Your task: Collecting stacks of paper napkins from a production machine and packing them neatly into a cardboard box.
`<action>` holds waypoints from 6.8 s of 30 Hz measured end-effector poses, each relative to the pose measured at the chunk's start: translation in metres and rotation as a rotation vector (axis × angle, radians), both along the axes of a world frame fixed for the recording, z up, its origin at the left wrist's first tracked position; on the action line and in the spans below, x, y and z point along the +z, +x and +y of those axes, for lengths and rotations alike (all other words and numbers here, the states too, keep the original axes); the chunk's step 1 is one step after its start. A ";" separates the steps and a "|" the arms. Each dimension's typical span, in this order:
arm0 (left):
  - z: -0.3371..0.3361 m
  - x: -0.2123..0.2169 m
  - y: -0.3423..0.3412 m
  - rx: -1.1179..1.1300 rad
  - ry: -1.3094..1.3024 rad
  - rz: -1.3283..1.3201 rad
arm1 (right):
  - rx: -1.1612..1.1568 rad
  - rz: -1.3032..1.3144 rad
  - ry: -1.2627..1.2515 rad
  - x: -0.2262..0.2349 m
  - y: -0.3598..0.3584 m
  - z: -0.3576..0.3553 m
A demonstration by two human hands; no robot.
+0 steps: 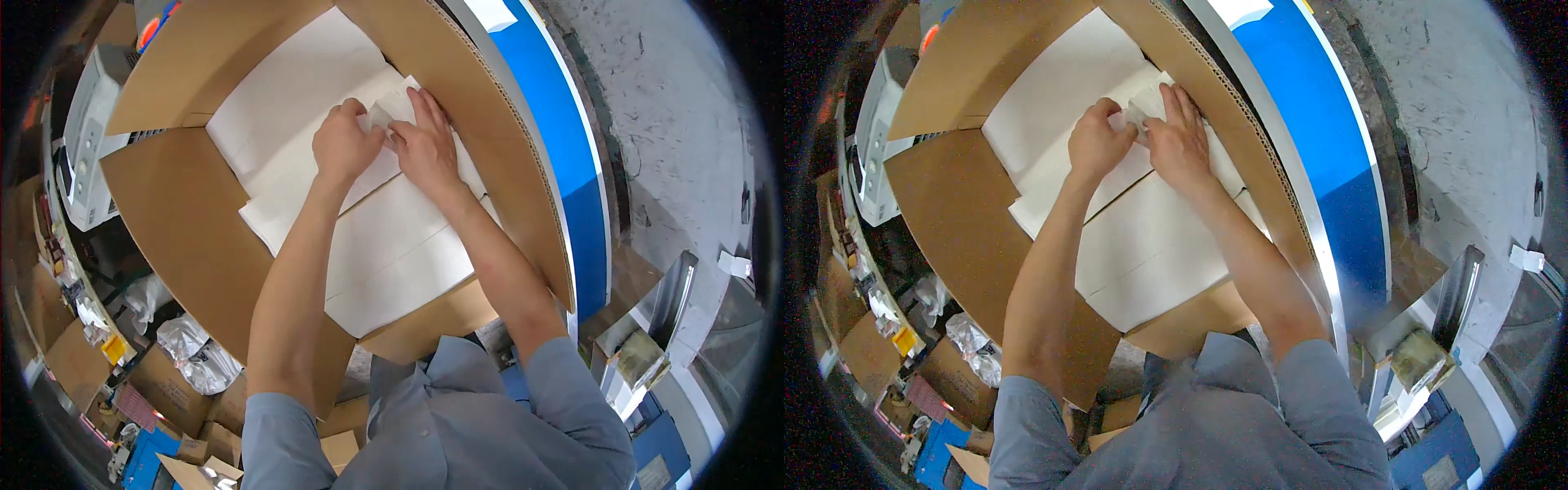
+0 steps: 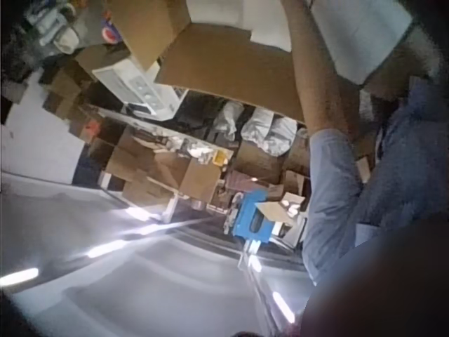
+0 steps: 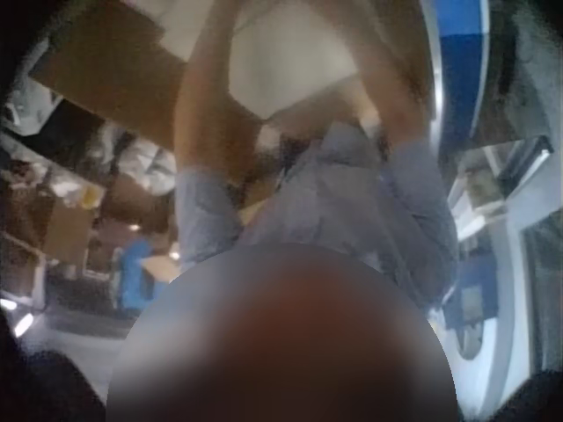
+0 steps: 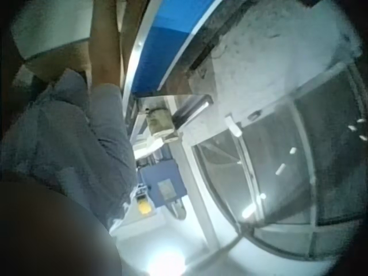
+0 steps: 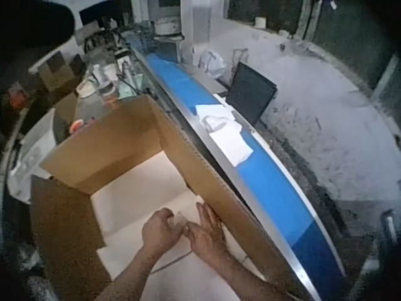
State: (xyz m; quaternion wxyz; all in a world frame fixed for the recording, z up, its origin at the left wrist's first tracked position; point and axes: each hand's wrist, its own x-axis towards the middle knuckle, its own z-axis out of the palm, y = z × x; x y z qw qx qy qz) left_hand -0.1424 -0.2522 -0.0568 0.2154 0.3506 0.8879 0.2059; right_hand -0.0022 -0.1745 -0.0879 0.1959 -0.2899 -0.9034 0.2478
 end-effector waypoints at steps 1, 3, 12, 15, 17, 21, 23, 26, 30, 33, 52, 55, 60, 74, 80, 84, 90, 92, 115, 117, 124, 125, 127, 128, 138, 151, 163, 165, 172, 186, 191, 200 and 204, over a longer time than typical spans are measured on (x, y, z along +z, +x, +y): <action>0.000 0.000 0.000 -0.001 0.000 -0.001 | -0.001 -0.001 0.000 0.000 0.000 -0.001; -0.001 -0.001 0.000 0.036 -0.100 0.068 | -0.040 0.001 -0.022 -0.002 0.001 -0.003; 0.016 -0.019 -0.006 0.071 -0.296 0.212 | -0.017 0.060 0.003 -0.008 0.000 0.001; 0.021 -0.026 -0.011 0.167 -0.269 0.122 | -0.019 0.067 0.016 -0.006 0.000 0.001; 0.020 -0.026 -0.013 0.152 -0.205 0.062 | -0.016 0.079 -0.010 -0.003 0.002 -0.003; 0.030 -0.013 -0.013 0.179 -0.149 -0.271 | 0.006 0.117 -0.143 0.011 0.010 -0.010; 0.024 -0.018 -0.022 0.075 -0.126 -0.317 | 0.009 0.111 -0.166 0.024 0.015 -0.013; 0.017 -0.024 -0.029 -0.041 -0.025 -0.358 | -0.009 0.096 -0.153 0.028 0.023 -0.015; 0.009 -0.021 -0.023 -0.149 0.159 -0.340 | -0.020 -0.052 -0.064 0.027 0.032 -0.020; 0.004 0.005 -0.017 0.003 0.152 -0.239 | -0.024 -0.145 -0.093 0.020 0.039 -0.025; -0.165 0.034 0.024 0.303 -0.185 0.204 | -0.023 -0.191 -0.206 0.096 0.160 -0.101; -0.191 -0.001 -0.071 0.229 -0.404 -0.104 | -0.058 -0.122 -0.184 0.091 0.184 -0.143; -0.189 -0.025 -0.087 -0.323 -0.087 0.374 | -0.087 -0.174 -0.196 0.149 0.276 -0.197; -0.176 0.189 0.330 -0.861 0.078 -0.964 | -0.788 -0.157 -0.497 0.237 0.496 -0.346; -0.138 0.252 0.578 -1.166 0.217 -1.125 | -0.900 -0.073 -0.477 0.222 0.587 -0.407; -0.113 0.230 0.725 -1.231 0.303 -0.896 | -0.957 -0.024 -0.470 0.194 0.671 -0.440; -0.077 0.196 0.840 -1.206 -0.291 -0.576 | -1.046 0.078 -0.502 0.196 0.762 -0.471; -0.103 0.229 0.872 -0.956 -0.417 -0.925 | -1.109 0.149 -0.511 0.189 0.792 -0.483; -0.112 0.233 0.909 -0.974 -0.372 -1.129 | -1.111 0.506 -0.290 0.290 0.820 -0.380; -0.098 0.230 0.901 -1.049 -0.393 -1.120 | -1.124 0.632 -0.215 0.295 0.810 -0.348; -0.082 0.253 0.819 -0.893 -0.094 -1.122 | -1.317 0.660 -0.368 0.257 0.819 -0.294; -0.078 0.257 0.787 -0.911 0.080 -0.972 | -1.306 0.651 -0.372 0.259 0.819 -0.295; -0.061 0.249 0.716 -0.727 0.455 -0.749 | -1.314 0.499 -0.283 0.264 0.819 -0.297; -0.054 0.252 0.671 -0.765 0.547 -0.453 | -1.310 0.486 -0.354 0.279 0.818 -0.296; 0.009 0.248 0.564 -0.812 0.437 -0.322 | -1.396 0.481 -0.332 0.255 0.819 -0.294; -0.104 0.266 0.776 -1.310 0.133 -0.584 | -1.530 0.756 -0.271 0.302 0.821 -0.303; -0.029 0.263 0.931 -1.589 0.371 -0.307 | -1.537 0.681 -0.045 0.301 0.861 -0.296; -0.032 0.264 0.936 -1.576 0.320 -0.295 | -1.454 0.668 0.025 0.298 0.865 -0.297; -0.029 0.255 0.942 -1.608 0.464 -0.172 | -1.397 0.607 0.020 0.304 0.883 -0.296; -0.019 0.248 0.927 -1.676 0.534 -0.120 | -1.280 0.152 -0.145 0.281 0.935 -0.204; -0.023 0.258 0.923 -1.687 0.571 -0.031 | -1.343 0.127 -0.185 0.280 0.937 -0.206; -0.009 0.252 0.907 -1.646 0.613 0.141 | -1.332 0.097 -0.168 0.277 0.941 -0.209; -0.022 0.267 0.929 -1.780 0.822 0.037 | -1.340 0.094 -0.126 0.274 0.942 -0.209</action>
